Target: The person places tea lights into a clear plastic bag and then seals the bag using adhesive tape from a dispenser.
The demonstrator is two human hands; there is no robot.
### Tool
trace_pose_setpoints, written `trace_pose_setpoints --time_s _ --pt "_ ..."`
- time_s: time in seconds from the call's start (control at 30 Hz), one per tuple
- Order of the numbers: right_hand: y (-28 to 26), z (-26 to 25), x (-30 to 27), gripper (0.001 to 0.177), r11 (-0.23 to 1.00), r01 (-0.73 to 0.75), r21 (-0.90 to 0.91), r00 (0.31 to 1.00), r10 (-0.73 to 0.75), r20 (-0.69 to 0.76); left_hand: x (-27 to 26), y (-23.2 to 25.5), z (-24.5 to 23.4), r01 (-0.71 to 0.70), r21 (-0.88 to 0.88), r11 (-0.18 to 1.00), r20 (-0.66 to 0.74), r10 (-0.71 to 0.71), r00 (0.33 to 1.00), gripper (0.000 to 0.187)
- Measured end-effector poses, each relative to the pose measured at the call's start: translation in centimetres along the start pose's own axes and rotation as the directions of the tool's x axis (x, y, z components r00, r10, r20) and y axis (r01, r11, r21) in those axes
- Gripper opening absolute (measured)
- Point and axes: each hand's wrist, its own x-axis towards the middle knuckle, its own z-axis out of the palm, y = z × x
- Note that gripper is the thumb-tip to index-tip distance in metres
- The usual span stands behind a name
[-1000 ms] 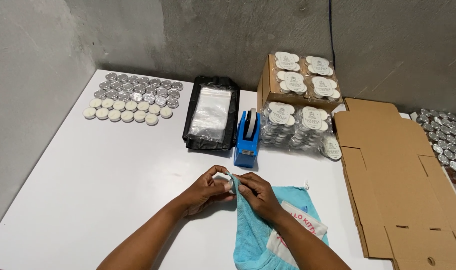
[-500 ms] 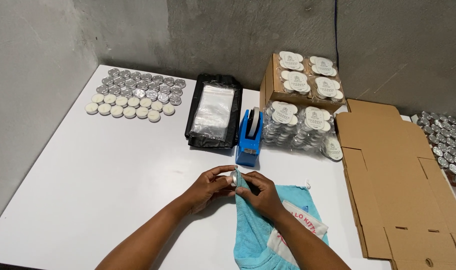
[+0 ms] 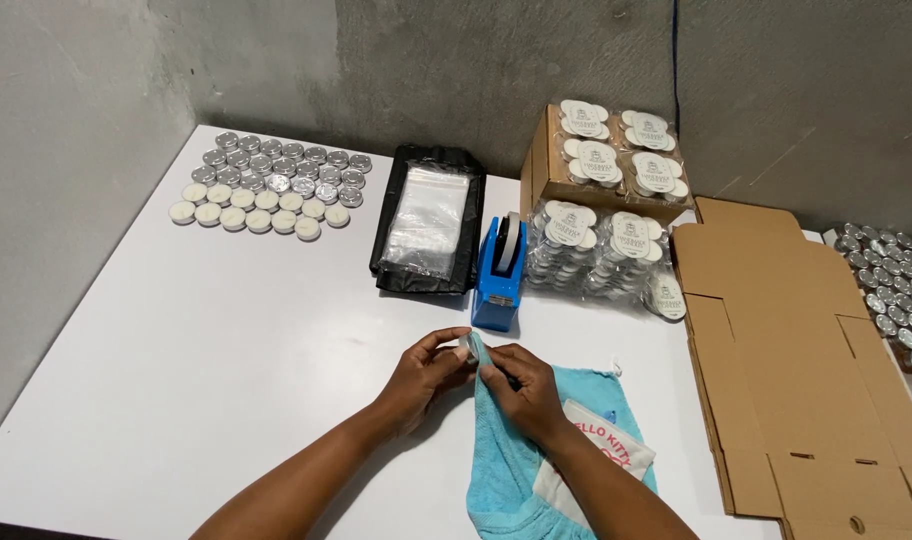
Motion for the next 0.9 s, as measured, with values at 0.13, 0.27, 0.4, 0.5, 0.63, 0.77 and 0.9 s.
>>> trace_pose_setpoints --time_s 0.13,0.27,0.4,0.5,0.63,0.77,0.9 --pt "-0.5 0.4 -0.1 0.025 0.998 0.055 -0.028 0.998 -0.055 -0.011 -0.5 0.9 0.5 0.011 -0.019 1.000 -0.039 -0.012 0.999 0.047" --pt "-0.3 0.7 -0.3 0.024 0.978 0.161 -0.130 0.983 -0.170 -0.068 -1.0 0.9 1.0 0.038 -0.055 0.998 -0.084 -0.042 0.996 0.045" --pt "-1.0 0.9 -0.4 0.023 0.931 0.301 -0.206 0.936 -0.330 -0.122 -0.2 0.1 0.4 0.026 0.011 1.000 -0.097 -0.025 0.995 0.044" --pt "-0.2 0.7 -0.6 0.027 0.813 0.487 -0.318 0.855 -0.519 -0.017 -0.7 0.5 0.8 0.046 -0.057 0.997 -0.067 -0.050 0.997 0.031" --pt "0.1 0.5 -0.8 0.031 0.819 0.488 -0.300 0.857 -0.515 -0.012 -0.8 0.8 0.8 0.057 -0.062 0.996 -0.062 -0.061 0.996 0.033" --pt "0.6 0.4 -0.9 0.031 0.821 0.509 -0.258 0.850 -0.526 0.003 -0.9 0.9 0.6 0.089 0.004 0.996 0.026 -0.089 0.996 0.039" --pt "1.6 0.1 -1.0 0.031 0.872 0.469 -0.139 0.883 -0.467 0.047 -0.1 -0.2 -0.8 0.070 0.118 0.991 0.152 -0.088 0.985 0.021"
